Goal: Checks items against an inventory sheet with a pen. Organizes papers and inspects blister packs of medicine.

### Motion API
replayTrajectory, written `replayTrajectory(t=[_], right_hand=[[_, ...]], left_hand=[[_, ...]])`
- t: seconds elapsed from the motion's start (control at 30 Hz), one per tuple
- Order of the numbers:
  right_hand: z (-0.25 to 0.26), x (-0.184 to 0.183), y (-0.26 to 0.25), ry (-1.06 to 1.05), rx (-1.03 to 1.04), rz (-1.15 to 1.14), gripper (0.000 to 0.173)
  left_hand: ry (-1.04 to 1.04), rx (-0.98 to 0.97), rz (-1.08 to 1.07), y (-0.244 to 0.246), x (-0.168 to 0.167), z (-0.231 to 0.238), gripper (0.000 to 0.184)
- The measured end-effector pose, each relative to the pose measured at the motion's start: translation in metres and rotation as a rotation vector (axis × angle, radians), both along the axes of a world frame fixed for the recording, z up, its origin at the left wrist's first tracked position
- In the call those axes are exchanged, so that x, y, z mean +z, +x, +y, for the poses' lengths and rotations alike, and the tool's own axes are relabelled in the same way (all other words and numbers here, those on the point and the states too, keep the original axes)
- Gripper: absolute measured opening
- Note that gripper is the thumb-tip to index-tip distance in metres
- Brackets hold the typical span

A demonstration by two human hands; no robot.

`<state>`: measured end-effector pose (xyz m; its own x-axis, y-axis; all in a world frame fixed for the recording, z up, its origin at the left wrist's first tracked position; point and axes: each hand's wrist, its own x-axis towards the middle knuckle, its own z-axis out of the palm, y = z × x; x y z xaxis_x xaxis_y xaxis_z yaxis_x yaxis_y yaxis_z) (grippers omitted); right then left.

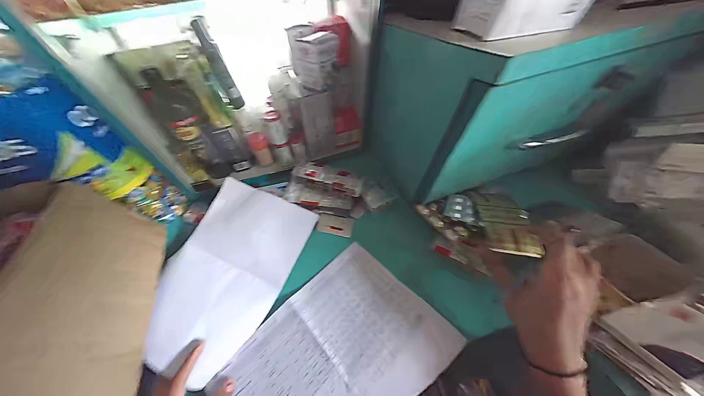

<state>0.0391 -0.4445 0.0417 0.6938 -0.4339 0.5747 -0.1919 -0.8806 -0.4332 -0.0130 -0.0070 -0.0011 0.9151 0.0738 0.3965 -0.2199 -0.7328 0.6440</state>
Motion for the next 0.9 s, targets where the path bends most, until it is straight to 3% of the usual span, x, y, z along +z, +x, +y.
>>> replayTrajectory(t=[0.07, 0.17, 0.27, 0.5, 0.6, 0.7, 0.9], right_hand=[[0.01, 0.01, 0.007, -0.033, 0.129, -0.094, 0.063], [0.03, 0.022, 0.028, -0.058, 0.417, -0.097, 0.049], [0.054, 0.024, 0.056, -0.112, 0.665, -0.025, 0.044], [0.1, 0.028, 0.106, -0.33, 0.956, 0.184, 0.037], [0.12, 0.036, 0.122, -0.31, 0.944, 0.458, 0.033], [0.136, 0.043, 0.133, -0.294, 0.749, 0.72, 0.04], [0.125, 0.021, 0.138, -0.16, 0.731, 0.593, 0.042]], left_hand=[[-0.184, -0.036, 0.044, 0.001, 0.005, 0.0, 0.063], [-0.37, -0.023, 0.002, 0.005, 0.008, -0.01, 0.037], [-0.334, -0.008, -0.059, -0.002, 0.009, -0.02, 0.026], [-0.223, 0.124, 0.081, -0.037, 0.015, -0.015, 0.033], [-0.287, 0.183, 0.044, -0.044, 0.012, -0.01, 0.028], [-0.337, 0.174, -0.029, -0.046, 0.005, -0.007, 0.024], [-0.307, 0.095, 0.003, -0.04, 0.007, -0.002, 0.022]])
